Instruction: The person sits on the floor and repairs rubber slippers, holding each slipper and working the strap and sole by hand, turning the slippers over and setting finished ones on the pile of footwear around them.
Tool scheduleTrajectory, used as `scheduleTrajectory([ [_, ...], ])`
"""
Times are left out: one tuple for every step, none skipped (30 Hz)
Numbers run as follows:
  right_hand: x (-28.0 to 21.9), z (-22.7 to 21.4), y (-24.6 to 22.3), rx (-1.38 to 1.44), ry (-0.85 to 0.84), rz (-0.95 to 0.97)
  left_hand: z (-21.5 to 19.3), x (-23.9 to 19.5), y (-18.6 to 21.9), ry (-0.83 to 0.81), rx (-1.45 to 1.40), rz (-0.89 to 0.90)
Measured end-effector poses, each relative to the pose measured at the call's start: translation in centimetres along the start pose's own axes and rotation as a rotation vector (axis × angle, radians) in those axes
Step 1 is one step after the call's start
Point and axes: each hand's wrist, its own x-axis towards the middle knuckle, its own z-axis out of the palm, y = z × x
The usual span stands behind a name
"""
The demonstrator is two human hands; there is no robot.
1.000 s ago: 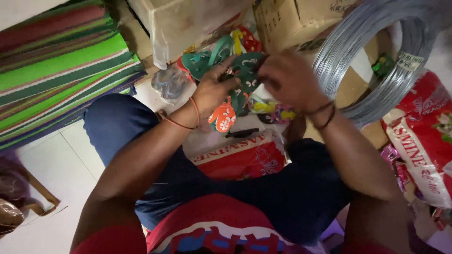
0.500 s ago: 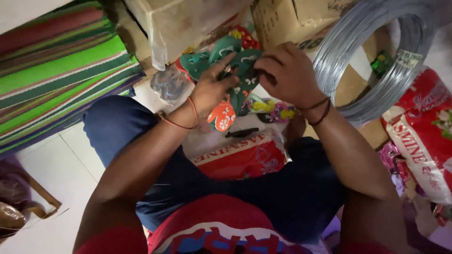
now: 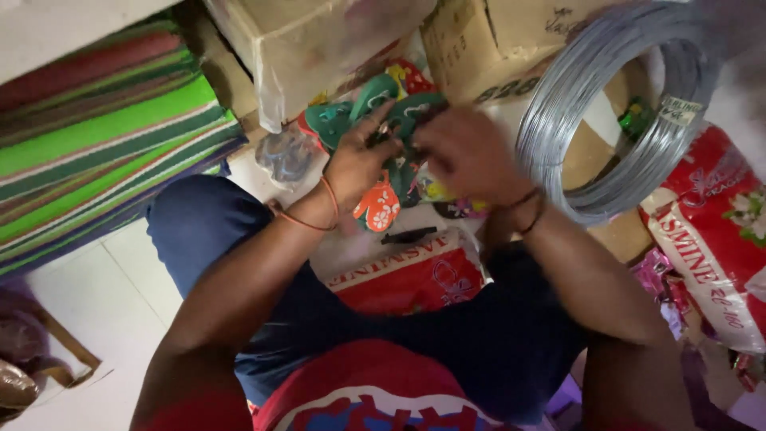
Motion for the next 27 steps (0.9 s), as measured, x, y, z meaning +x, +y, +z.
scheduleTrajectory([
  [-0.1,0.7,-1.1,0.009,0.000,-0.082,0.0,0.1,0.5,0.019,0.019,0.033],
  [-0.3,1.6,-2.2,0.022,-0.003,-0.165,-0.1,0.0,0.9,0.042,0.037,0.062],
  [0.1,1.5,-2.5,0.019,-0.002,-0.169,-0.3,0.2,1.0,0.044,0.036,0.067],
  [0.2,1.5,-3.0,0.022,0.028,-0.203,-0.5,0.2,1.1,0.042,0.084,0.079],
  [0.3,1.5,-3.4,0.025,0.058,-0.236,-0.8,0.1,1.0,0.040,0.132,0.091],
  [0.1,1.5,-1.6,0.027,0.054,-0.226,-0.6,0.1,0.5,0.033,0.131,0.082],
  [-0.2,1.5,0.3,-0.092,0.050,-0.183,-0.3,0.1,-0.1,0.024,0.069,0.067],
  [-0.3,1.4,2.3,-0.215,0.048,-0.146,-0.1,0.2,-0.4,0.016,0.008,0.060],
  [0.0,0.0,1.8,-0.218,0.047,-0.142,-0.3,0.1,-0.3,0.011,0.007,0.059],
  [0.5,-1.3,1.5,-0.189,0.112,-0.030,-0.7,0.2,0.0,-0.061,-0.019,0.017],
  [1.1,-2.7,1.2,-0.159,0.180,0.080,-1.0,0.4,0.4,-0.135,-0.044,-0.024],
  [0.6,-1.5,1.4,-0.164,0.184,0.076,-0.8,0.3,0.3,-0.136,-0.043,-0.016],
  [0.1,-0.3,1.8,-0.167,0.154,0.089,-0.7,0.2,0.1,-0.052,-0.045,0.033],
  [-0.6,1.0,2.0,-0.164,0.120,0.103,-0.4,0.0,-0.2,0.036,-0.048,0.076],
  [-0.5,1.7,0.3,-0.164,0.120,0.099,-0.2,0.1,-0.1,0.038,-0.050,0.079],
  [-0.5,2.5,-1.5,-0.113,0.152,-0.024,-0.1,0.2,0.1,0.080,-0.019,0.056],
  [-0.5,3.3,-3.4,-0.061,0.186,-0.148,0.1,0.3,0.2,0.121,0.011,0.033],
  [0.4,2.5,-3.7,-0.059,0.191,-0.149,0.0,0.4,-0.5,0.124,0.016,0.035],
  [1.3,1.6,-4.1,-0.044,0.211,-0.329,-0.1,0.5,-1.1,0.114,0.069,0.068],
  [2.3,0.9,-4.5,-0.033,0.237,-0.505,-0.4,0.7,-1.7,0.101,0.129,0.105],
  [2.1,0.8,-2.9,-0.035,0.249,-0.505,-0.3,0.7,-1.6,0.100,0.140,0.110],
  [1.7,0.6,-1.2,-0.141,0.222,-0.449,0.1,0.6,-1.7,0.074,0.109,0.115],
  [1.4,0.4,0.4,-0.246,0.194,-0.391,0.4,0.4,-1.7,0.049,0.077,0.120],
  [0.9,0.2,1.7,-0.247,0.200,-0.391,0.3,0.9,-2.2,0.048,0.082,0.123],
  [0.4,0.1,3.1,-0.187,0.237,-0.183,0.3,1.5,-2.8,0.044,0.038,0.026],
  [-0.3,0.1,4.3,-0.119,0.269,0.026,0.3,1.7,-3.5,0.043,-0.010,-0.080],
  [-0.9,0.4,3.5,-0.113,0.269,0.028,0.6,1.0,-3.3,0.046,-0.007,-0.085],
])
